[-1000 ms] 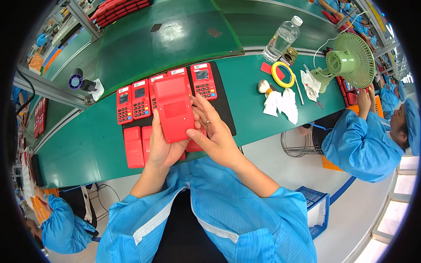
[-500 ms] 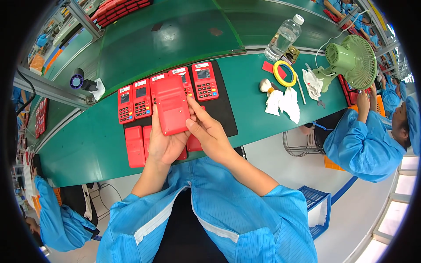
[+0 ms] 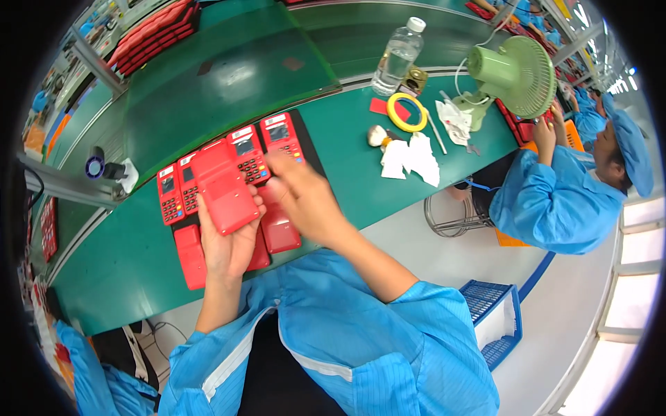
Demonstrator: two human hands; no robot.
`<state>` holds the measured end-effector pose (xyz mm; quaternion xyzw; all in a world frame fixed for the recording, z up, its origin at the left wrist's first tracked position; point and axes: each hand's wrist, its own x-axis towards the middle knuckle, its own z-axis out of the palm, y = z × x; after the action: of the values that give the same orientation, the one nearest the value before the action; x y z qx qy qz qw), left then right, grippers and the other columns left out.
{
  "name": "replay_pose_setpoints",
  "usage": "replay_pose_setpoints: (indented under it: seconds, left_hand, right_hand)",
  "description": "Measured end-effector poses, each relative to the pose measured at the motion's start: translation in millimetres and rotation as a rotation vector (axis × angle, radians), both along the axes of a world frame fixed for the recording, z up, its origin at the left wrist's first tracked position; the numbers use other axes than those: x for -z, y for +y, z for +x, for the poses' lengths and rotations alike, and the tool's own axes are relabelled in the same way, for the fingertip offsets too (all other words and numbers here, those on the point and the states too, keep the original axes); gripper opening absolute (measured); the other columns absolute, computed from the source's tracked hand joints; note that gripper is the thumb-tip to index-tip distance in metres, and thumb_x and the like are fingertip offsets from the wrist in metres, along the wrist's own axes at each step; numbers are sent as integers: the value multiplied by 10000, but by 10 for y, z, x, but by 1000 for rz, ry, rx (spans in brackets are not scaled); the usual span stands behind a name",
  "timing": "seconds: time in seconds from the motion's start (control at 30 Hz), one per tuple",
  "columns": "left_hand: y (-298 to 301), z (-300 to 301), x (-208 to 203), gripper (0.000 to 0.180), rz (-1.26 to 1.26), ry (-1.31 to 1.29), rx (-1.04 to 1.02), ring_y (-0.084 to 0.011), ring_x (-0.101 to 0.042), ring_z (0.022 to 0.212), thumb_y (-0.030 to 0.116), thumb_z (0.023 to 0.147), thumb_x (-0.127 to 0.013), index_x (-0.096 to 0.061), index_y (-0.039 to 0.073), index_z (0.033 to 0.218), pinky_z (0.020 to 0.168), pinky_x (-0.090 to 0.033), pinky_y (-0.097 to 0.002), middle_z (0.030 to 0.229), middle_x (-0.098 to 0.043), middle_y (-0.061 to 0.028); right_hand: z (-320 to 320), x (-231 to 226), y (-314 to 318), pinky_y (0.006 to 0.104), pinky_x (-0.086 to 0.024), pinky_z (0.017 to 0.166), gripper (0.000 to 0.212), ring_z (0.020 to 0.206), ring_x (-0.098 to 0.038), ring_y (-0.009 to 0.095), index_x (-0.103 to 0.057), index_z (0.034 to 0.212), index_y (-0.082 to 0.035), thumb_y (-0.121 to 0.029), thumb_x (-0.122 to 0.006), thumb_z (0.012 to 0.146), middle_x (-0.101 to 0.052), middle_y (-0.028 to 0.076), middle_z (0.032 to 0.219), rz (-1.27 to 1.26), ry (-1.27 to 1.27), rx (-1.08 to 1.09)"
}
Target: Assemble and inspect electronic handheld devices on a production line.
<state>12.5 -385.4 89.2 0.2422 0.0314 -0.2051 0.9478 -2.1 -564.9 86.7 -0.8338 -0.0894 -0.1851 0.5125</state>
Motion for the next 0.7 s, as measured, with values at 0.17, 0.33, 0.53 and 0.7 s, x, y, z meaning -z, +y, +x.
replay_pose_setpoints:
  seconds: [0.17,0.33,0.53,0.7]
  left_hand:
    - [41,54,26,704,-27,-66,29,-276,-629,1032,592,1046,-370,-483,-22,1371,925,-544,-405,1163,-617,-181]
    - [-20,49,-18,713,-42,-66,58,-267,-628,1026,601,1041,-376,-479,-23,1370,911,-541,-396,1159,-615,-176]
    - [19,48,-33,708,65,-20,-2,-246,-611,975,595,1049,-359,-476,-22,1376,864,-533,-374,1118,-609,-156]
    - [4,64,-41,694,18,-23,31,-262,-628,975,598,1052,-336,-498,-10,1344,865,-543,-389,1113,-621,-168]
  right_hand:
    - [260,274,-1189,506,-409,985,471,1166,-527,375,-634,1273,-41,-185,-758,841,-650,174,1172,-726,-100,702]
    - [243,549,-1558,497,-371,960,469,1095,-529,329,-684,1220,-87,-222,-793,784,-660,110,1056,-871,0,659]
    - [310,93,-1683,370,-486,812,298,898,-627,254,-665,1233,-51,-163,-660,957,-654,131,946,-104,44,523]
    - [543,-170,-2738,326,-493,921,445,1036,-663,216,-655,1252,2,-361,-469,1073,-717,144,1113,-61,17,615]
